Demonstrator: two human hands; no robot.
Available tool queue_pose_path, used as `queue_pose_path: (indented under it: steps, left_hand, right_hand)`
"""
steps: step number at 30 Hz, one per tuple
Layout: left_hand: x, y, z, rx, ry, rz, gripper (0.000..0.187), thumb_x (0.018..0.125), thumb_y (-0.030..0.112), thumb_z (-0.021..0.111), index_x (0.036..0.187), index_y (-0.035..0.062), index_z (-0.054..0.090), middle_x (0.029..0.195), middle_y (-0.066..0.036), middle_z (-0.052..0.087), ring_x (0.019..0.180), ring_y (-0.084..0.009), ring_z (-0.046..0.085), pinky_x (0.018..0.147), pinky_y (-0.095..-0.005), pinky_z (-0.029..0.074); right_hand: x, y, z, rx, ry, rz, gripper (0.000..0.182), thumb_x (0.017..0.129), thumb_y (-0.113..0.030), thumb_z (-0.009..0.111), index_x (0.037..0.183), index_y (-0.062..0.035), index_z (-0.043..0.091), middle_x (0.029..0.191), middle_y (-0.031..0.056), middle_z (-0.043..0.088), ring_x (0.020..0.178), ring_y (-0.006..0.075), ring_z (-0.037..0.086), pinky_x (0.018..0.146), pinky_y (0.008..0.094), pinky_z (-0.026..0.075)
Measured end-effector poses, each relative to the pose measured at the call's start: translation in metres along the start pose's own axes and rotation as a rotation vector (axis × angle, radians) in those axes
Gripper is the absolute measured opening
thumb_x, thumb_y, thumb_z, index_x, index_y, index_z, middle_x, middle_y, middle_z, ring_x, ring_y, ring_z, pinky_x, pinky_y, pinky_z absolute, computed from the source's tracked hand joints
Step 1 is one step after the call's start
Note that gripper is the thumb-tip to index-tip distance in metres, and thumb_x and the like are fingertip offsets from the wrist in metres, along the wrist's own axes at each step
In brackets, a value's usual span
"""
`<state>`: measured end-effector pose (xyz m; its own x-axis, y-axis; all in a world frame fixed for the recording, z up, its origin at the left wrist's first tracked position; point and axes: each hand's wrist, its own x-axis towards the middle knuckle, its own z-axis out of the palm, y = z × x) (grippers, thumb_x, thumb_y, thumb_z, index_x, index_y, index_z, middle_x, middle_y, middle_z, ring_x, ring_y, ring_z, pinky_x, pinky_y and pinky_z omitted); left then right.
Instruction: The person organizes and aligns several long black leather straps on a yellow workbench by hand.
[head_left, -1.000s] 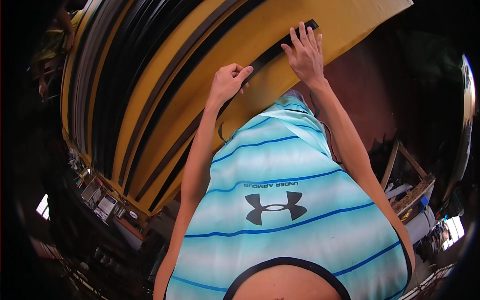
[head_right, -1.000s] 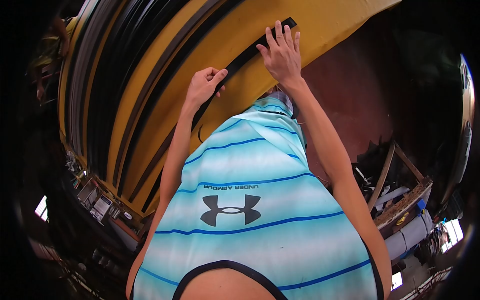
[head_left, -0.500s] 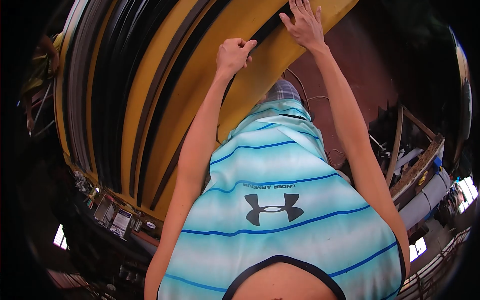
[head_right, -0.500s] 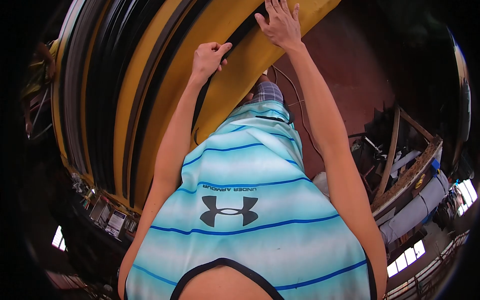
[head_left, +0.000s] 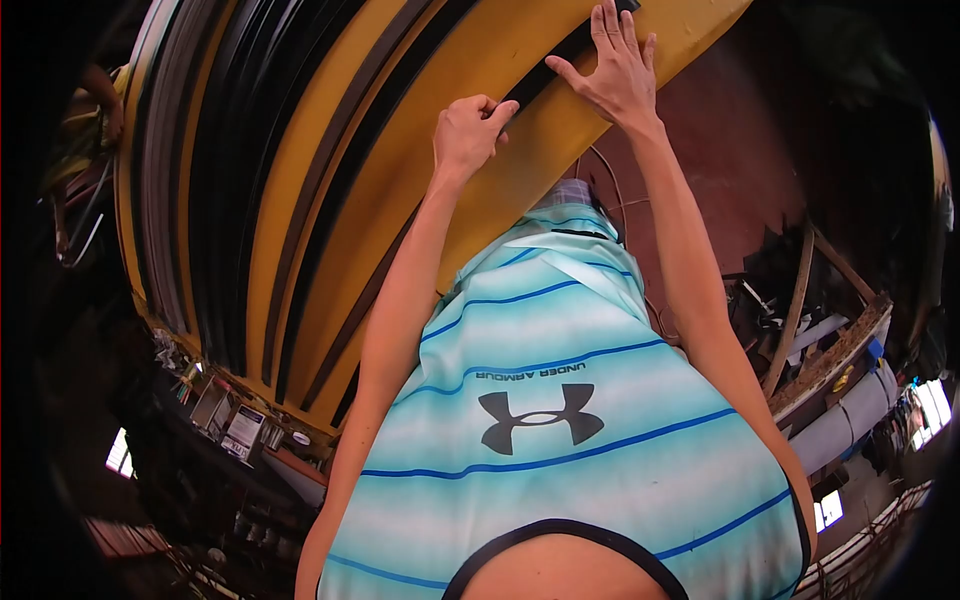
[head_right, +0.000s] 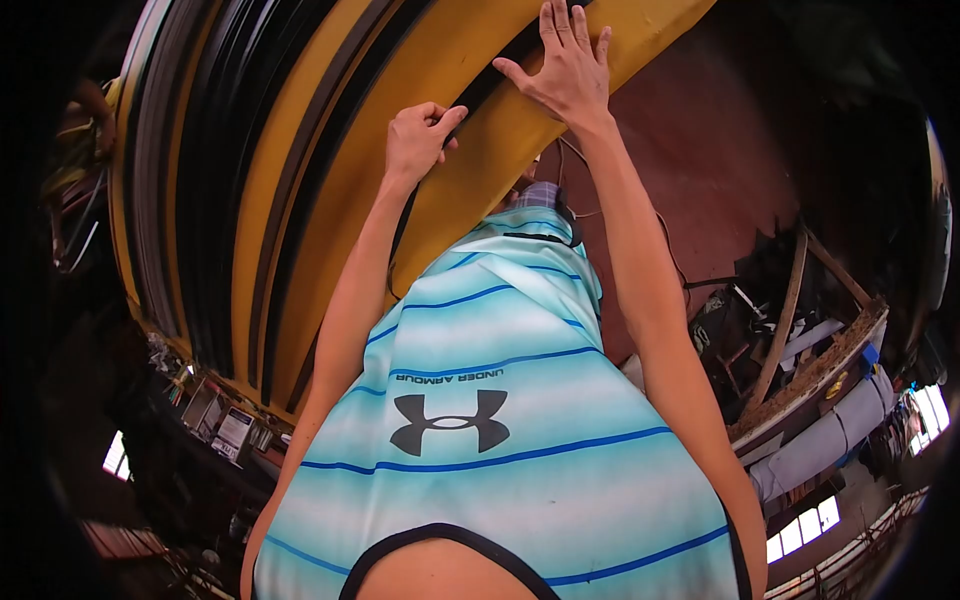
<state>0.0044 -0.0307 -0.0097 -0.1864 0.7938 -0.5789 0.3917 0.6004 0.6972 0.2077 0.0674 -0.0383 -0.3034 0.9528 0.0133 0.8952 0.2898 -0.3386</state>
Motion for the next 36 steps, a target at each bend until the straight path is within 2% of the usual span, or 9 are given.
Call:
queue_pose_path:
  steps: [6,11,13,36]
  left_hand:
    - [-0.006,-0.001,-0.005,-0.012,0.015,-0.033,0.033,0.093,0.031,0.075,0.087,-0.0014,0.073,0.064,-0.006,0.068,0.045,-0.0082,0.055,0.045,-0.0244,0.042]
    - [-0.006,-0.001,-0.006,-0.011,0.027,-0.06,0.033,0.093,0.03,0.076,0.086,-0.0016,0.073,0.063,-0.006,0.068,0.045,-0.0077,0.054,0.045,-0.0239,0.041]
    - [-0.006,-0.001,-0.008,-0.006,0.003,-0.08,0.035,0.092,0.035,0.072,0.083,0.0016,0.073,0.064,-0.006,0.069,0.049,-0.0128,0.059,0.053,-0.0293,0.048]
    - [-0.008,-0.001,-0.014,0.022,0.002,-0.076,0.035,0.092,0.035,0.072,0.081,0.0019,0.073,0.063,-0.006,0.069,0.049,-0.0119,0.059,0.053,-0.029,0.048]
  right_hand:
    - [-0.004,-0.009,-0.006,-0.005,-0.009,0.0,0.107,0.084,-0.067,0.065,0.157,0.0034,0.03,0.167,0.0187,0.022,0.156,0.0323,0.018,0.126,0.0544,0.007]
    - [-0.004,-0.012,-0.008,0.01,-0.028,-0.007,0.114,0.08,-0.07,0.068,0.158,0.0031,0.027,0.169,0.0177,0.019,0.157,0.0318,0.016,0.126,0.056,0.006]
    - [-0.004,-0.012,-0.009,0.005,-0.034,-0.01,0.116,0.079,-0.07,0.068,0.158,0.0031,0.026,0.169,0.0176,0.019,0.157,0.0318,0.016,0.126,0.0562,0.006]
    - [-0.006,-0.018,-0.009,0.019,-0.042,0.004,0.119,0.076,-0.07,0.071,0.158,0.0028,0.026,0.169,0.0179,0.018,0.157,0.0314,0.014,0.126,0.056,0.004]
